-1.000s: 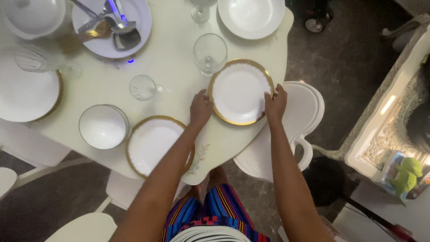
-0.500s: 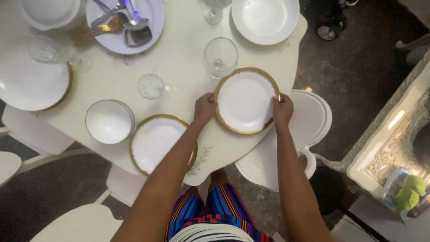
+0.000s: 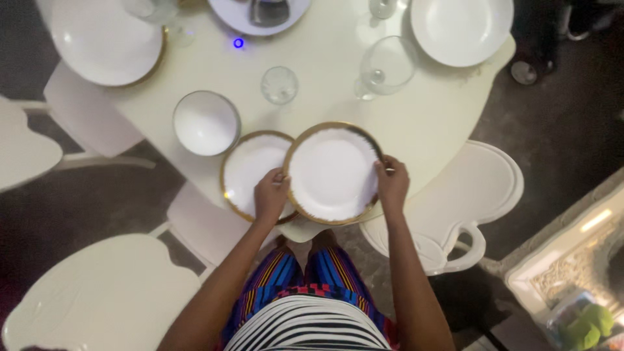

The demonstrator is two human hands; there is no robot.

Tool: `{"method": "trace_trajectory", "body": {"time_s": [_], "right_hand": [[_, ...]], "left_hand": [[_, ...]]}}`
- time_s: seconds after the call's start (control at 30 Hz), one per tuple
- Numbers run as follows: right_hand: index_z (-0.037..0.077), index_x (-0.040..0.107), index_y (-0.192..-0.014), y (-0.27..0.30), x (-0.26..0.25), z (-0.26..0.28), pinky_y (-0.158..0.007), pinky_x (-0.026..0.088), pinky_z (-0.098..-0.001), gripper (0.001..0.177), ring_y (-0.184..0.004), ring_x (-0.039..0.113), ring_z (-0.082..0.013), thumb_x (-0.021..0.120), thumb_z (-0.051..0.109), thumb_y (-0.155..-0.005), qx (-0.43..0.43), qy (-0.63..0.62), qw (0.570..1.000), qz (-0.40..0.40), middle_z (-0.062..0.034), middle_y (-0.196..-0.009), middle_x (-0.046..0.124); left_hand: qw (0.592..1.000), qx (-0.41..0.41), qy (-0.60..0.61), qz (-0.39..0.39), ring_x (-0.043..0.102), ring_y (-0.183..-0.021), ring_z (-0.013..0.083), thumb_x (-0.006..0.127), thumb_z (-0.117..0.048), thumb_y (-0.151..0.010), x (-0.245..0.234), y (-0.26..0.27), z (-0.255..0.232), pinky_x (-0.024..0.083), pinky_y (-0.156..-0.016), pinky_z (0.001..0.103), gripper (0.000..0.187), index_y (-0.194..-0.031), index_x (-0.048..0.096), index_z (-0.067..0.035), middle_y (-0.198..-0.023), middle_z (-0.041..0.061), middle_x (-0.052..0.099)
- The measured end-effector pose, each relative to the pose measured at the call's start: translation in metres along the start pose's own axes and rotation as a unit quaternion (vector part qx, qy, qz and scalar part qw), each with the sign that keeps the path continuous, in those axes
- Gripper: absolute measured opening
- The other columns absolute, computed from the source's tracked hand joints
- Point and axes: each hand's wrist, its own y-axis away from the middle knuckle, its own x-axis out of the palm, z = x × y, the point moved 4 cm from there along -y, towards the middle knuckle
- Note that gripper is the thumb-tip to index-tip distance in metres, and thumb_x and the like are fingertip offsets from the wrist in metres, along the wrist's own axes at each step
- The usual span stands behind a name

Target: The person carries a ladle and a covered bowl from the kitchen to a dining table, then arranges plates, bowls, and glasses around the table. They also move chairs to adjust the seating layout.

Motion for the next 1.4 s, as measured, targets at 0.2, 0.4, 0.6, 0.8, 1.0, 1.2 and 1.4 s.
{"method": "trace_trajectory", "body": {"time_s": [0.2, 0.4, 0.6, 0.8, 1.0, 1.2, 1.4], "right_hand": [[0.001, 0.072, -0.119, 0.035, 0.07, 0.045, -0.075, 0.057, -0.0382, 0.036, -0.084, 0.071, -0.0256, 0.074, 0.025, -0.093, -0.044, 0.013, 0.994, 0.096, -0.0161, -0.104, 0.072], [0.0, 0.073, -0.117, 0.046, 0.106, 0.071, -0.075, 0.056, -0.0384, 0.034, -0.083, 0.072, -0.0261, 0.074, 0.025, -0.094, -0.117, 0.067, 0.981, 0.137, -0.0169, -0.103, 0.072], [0.002, 0.075, -0.116, 0.047, 0.119, 0.09, -0.074, 0.055, -0.0393, 0.03, -0.082, 0.072, -0.0268, 0.073, 0.024, -0.095, -0.17, 0.11, 0.967, 0.157, -0.0161, -0.101, 0.072], [0.002, 0.072, -0.121, 0.047, 0.134, 0.099, -0.076, 0.053, -0.0396, 0.032, -0.084, 0.069, -0.0261, 0.071, 0.023, -0.097, -0.186, 0.132, 0.964, 0.136, -0.0143, -0.101, 0.068], [0.001, 0.072, -0.12, 0.055, 0.137, 0.101, -0.078, 0.052, -0.0406, 0.031, -0.086, 0.065, -0.0278, 0.072, 0.021, -0.097, -0.228, 0.126, 0.96, 0.097, -0.0162, -0.105, 0.063], [0.002, 0.078, -0.113, 0.055, 0.139, 0.102, -0.08, 0.05, -0.0438, 0.027, -0.091, 0.061, -0.033, 0.075, 0.019, -0.093, -0.267, 0.163, 0.948, 0.063, -0.015, -0.099, 0.066], [0.002, 0.078, -0.111, 0.052, 0.14, 0.101, -0.08, 0.051, -0.041, 0.026, -0.089, 0.064, -0.0281, 0.077, 0.02, -0.092, -0.192, 0.116, 0.969, 0.106, -0.0137, -0.097, 0.064]], "left_hand": [[0.991, -0.075, -0.049, -0.096, 0.074, -0.082, 0.0286, 0.075, -0.029, -0.091, -0.065, 0.018, 0.063, 0.056, -0.077, 0.04, 0.027, -0.105, 0.077, -0.005, -0.089, 0.014, 0.077], [0.985, -0.056, -0.003, -0.163, 0.076, -0.086, 0.0281, 0.074, -0.027, -0.089, -0.085, 0.025, 0.103, 0.058, -0.079, 0.038, 0.028, -0.105, 0.076, -0.004, -0.094, 0.015, 0.078], [0.979, -0.087, 0.013, -0.186, 0.076, -0.087, 0.0295, 0.074, -0.026, -0.09, -0.085, 0.024, 0.119, 0.057, -0.078, 0.039, 0.03, -0.109, 0.076, -0.003, -0.095, 0.017, 0.078], [0.972, -0.079, 0.001, -0.22, 0.073, -0.078, 0.0319, 0.076, -0.019, -0.088, -0.095, 0.022, 0.102, 0.055, -0.073, 0.042, 0.022, -0.104, 0.08, -0.005, -0.088, 0.017, 0.077], [0.961, -0.084, 0.025, -0.263, 0.072, -0.074, 0.0296, 0.079, -0.017, -0.085, -0.097, 0.029, 0.091, 0.054, -0.071, 0.04, 0.02, -0.101, 0.08, -0.005, -0.086, 0.016, 0.076], [0.946, -0.061, -0.003, -0.319, 0.072, -0.077, 0.0301, 0.08, -0.013, -0.08, -0.096, 0.029, 0.094, 0.054, -0.072, 0.039, 0.017, -0.095, 0.081, -0.005, -0.085, 0.015, 0.076], [0.941, -0.081, 0.062, -0.323, 0.074, -0.074, 0.0273, 0.078, -0.012, -0.08, -0.104, 0.026, 0.094, 0.055, -0.071, 0.037, 0.014, -0.092, 0.081, -0.006, -0.084, 0.015, 0.077]]}}
